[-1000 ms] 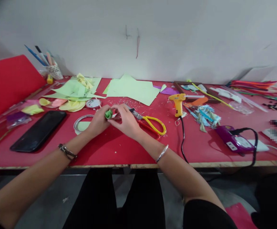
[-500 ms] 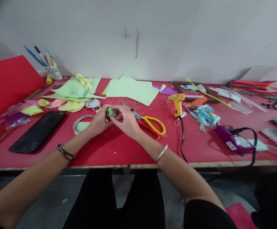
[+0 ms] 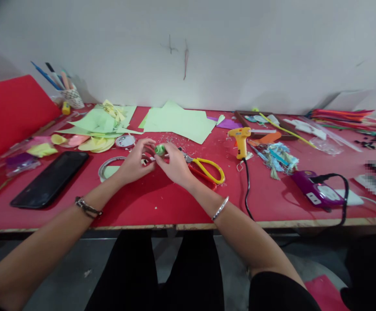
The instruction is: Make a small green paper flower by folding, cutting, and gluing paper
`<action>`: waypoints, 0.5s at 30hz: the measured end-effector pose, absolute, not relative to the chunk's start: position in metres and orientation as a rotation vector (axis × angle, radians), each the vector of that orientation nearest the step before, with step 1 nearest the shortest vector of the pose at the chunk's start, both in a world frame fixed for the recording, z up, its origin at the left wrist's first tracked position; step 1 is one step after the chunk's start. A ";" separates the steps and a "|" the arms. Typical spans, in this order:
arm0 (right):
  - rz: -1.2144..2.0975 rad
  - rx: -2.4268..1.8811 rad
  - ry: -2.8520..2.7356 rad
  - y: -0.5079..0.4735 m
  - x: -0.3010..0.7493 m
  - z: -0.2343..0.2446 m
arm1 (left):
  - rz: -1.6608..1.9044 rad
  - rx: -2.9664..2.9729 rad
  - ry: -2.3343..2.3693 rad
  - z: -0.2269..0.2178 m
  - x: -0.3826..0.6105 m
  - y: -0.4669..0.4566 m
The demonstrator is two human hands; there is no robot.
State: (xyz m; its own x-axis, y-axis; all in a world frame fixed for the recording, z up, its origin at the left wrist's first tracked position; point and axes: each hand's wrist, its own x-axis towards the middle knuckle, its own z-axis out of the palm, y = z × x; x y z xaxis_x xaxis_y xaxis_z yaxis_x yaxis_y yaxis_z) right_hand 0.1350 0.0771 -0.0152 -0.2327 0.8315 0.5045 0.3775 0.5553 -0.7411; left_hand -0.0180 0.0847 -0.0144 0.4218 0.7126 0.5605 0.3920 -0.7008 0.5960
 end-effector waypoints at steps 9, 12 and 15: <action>0.688 -1.045 -1.882 0.078 0.136 -0.018 | 1.276 2.430 1.048 -0.001 -0.022 0.082; 0.685 -1.045 -1.918 0.075 0.134 -0.016 | 1.264 2.393 1.034 -0.002 -0.021 0.082; 0.704 -1.006 -1.963 0.072 0.133 -0.014 | 1.292 2.367 1.011 -0.003 -0.020 0.081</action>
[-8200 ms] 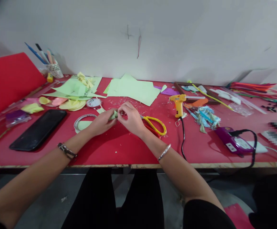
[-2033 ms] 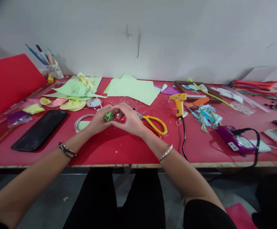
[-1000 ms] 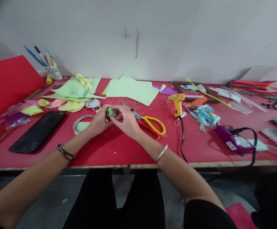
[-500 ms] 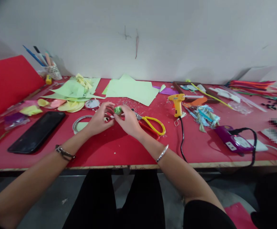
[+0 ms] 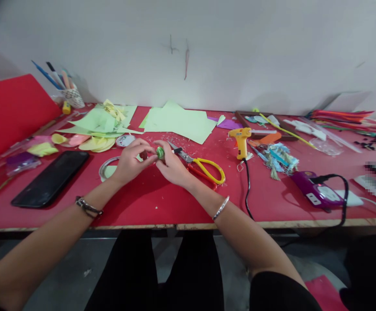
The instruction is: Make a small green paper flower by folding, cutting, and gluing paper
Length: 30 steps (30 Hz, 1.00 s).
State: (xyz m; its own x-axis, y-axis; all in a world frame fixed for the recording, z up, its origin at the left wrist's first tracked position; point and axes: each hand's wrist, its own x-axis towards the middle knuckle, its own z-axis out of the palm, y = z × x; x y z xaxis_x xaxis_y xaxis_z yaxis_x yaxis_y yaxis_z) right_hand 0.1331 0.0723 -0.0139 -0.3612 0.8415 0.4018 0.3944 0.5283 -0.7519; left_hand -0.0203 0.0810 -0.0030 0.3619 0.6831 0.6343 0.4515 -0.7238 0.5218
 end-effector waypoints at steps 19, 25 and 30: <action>0.923 -0.875 -1.960 0.074 0.136 -0.012 | 1.155 2.307 0.842 -0.003 -0.023 0.082; 0.840 -1.037 -1.993 0.074 0.139 -0.009 | 1.246 2.521 0.944 -0.003 -0.026 0.082; 0.842 -1.119 -2.059 0.074 0.139 -0.012 | 1.121 2.981 1.023 -0.001 -0.032 0.083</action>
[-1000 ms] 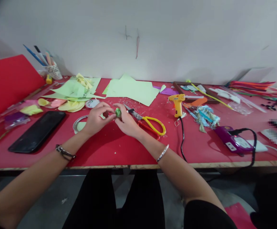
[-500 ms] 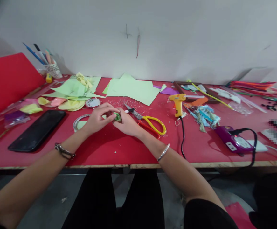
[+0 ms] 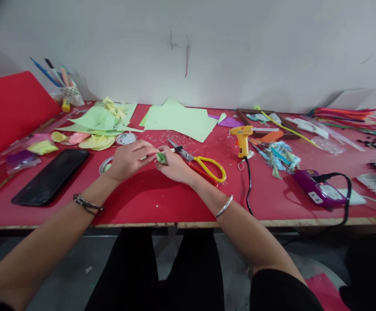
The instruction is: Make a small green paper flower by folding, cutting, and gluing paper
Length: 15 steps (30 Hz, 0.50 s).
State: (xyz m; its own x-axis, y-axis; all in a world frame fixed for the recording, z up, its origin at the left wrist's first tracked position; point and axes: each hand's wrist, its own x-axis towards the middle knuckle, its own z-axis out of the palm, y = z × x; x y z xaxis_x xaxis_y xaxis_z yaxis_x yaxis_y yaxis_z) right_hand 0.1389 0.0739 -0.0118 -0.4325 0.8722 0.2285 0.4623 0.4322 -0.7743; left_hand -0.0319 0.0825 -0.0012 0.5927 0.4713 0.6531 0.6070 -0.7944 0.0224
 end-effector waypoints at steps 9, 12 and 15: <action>0.837 -1.156 -2.063 0.075 0.139 -0.013 | -0.832 -2.587 -0.820 -0.003 -0.030 0.081; 0.853 -1.124 -2.068 0.075 0.139 -0.014 | -0.820 -2.573 -0.833 -0.002 -0.029 0.080; 0.858 -1.108 -2.067 0.075 0.138 -0.014 | -0.797 -2.582 -0.827 -0.003 -0.029 0.080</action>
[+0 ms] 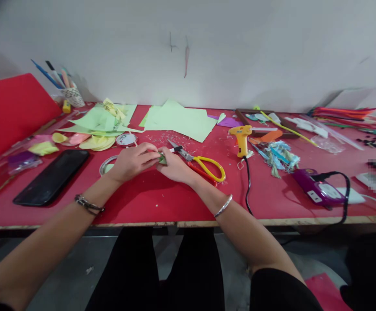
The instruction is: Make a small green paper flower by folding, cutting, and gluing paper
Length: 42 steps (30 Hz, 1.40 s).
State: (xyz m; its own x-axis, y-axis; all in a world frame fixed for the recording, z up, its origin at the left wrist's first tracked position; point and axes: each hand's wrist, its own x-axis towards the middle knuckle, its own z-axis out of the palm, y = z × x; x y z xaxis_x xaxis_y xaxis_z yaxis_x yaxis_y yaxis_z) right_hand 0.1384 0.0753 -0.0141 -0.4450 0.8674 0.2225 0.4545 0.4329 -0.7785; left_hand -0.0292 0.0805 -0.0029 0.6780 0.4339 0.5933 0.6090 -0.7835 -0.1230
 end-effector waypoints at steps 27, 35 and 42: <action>0.931 -1.013 -1.948 0.072 0.137 -0.013 | -1.718 -3.057 -1.495 -0.007 -0.021 0.087; 1.155 -1.013 -1.779 0.077 0.137 -0.015 | -1.829 -2.982 -1.539 -0.010 -0.022 0.092; 1.267 -1.001 -1.714 0.075 0.137 -0.009 | -1.963 -3.022 -1.505 -0.012 -0.023 0.093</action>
